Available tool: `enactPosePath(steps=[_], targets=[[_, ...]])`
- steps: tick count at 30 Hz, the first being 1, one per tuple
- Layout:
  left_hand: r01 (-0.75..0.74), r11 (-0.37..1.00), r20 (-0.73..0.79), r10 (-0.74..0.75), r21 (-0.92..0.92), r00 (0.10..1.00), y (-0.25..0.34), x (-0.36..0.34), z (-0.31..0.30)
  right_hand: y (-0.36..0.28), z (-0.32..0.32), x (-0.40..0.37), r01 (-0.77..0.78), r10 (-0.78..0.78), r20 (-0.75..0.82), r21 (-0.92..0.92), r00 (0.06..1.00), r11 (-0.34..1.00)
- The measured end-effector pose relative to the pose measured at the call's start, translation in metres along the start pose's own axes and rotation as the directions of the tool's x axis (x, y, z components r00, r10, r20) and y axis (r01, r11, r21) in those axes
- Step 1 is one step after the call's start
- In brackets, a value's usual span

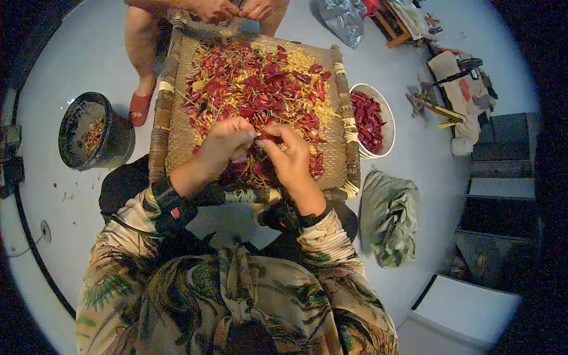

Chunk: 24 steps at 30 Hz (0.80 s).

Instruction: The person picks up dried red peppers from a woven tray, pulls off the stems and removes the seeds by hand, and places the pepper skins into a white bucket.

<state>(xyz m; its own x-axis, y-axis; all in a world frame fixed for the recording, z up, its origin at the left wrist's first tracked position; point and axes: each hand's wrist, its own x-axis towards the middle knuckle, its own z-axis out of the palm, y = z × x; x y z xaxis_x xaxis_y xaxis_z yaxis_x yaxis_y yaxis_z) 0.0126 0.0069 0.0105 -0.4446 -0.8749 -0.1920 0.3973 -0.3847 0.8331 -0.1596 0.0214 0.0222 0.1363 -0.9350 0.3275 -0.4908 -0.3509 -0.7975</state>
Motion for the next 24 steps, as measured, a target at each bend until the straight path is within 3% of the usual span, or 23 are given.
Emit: enactPosePath(steps=[2, 9, 11, 20, 24], targets=[[0.033, 0.976, 0.131, -0.004, -0.216, 0.991, 0.004, 0.001, -0.003, 0.001, 0.001, 0.0, -0.07, 0.071, -0.007, 0.065, 0.997, 0.995], [-0.008, 0.994, 0.08, 0.017, -0.11, 0.997, 0.025, -0.003, -0.004, 0.008, 0.002, 0.001, -0.074, 0.087, -0.046, 0.232, 0.995, 0.97], [0.011, 0.999, 0.002, -0.011, -0.051, 1.0, 0.029, -0.005, 0.003, 0.006, 0.0, 0.001, -0.06, 0.075, -0.057, 0.218, 0.996, 0.974], [-0.067, 0.998, 0.033, 0.067, 0.008, 0.997, 0.026, -0.003, 0.001, 0.003, -0.012, 0.008, 0.155, -0.154, -0.024, 0.027, 0.988, 0.988], [-0.13, 0.968, 0.047, 0.123, 0.216, 0.991, 0.023, -0.002, 0.0, -0.002, -0.013, 0.01, 0.241, -0.242, -0.003, -0.082, 0.97, 0.967]])
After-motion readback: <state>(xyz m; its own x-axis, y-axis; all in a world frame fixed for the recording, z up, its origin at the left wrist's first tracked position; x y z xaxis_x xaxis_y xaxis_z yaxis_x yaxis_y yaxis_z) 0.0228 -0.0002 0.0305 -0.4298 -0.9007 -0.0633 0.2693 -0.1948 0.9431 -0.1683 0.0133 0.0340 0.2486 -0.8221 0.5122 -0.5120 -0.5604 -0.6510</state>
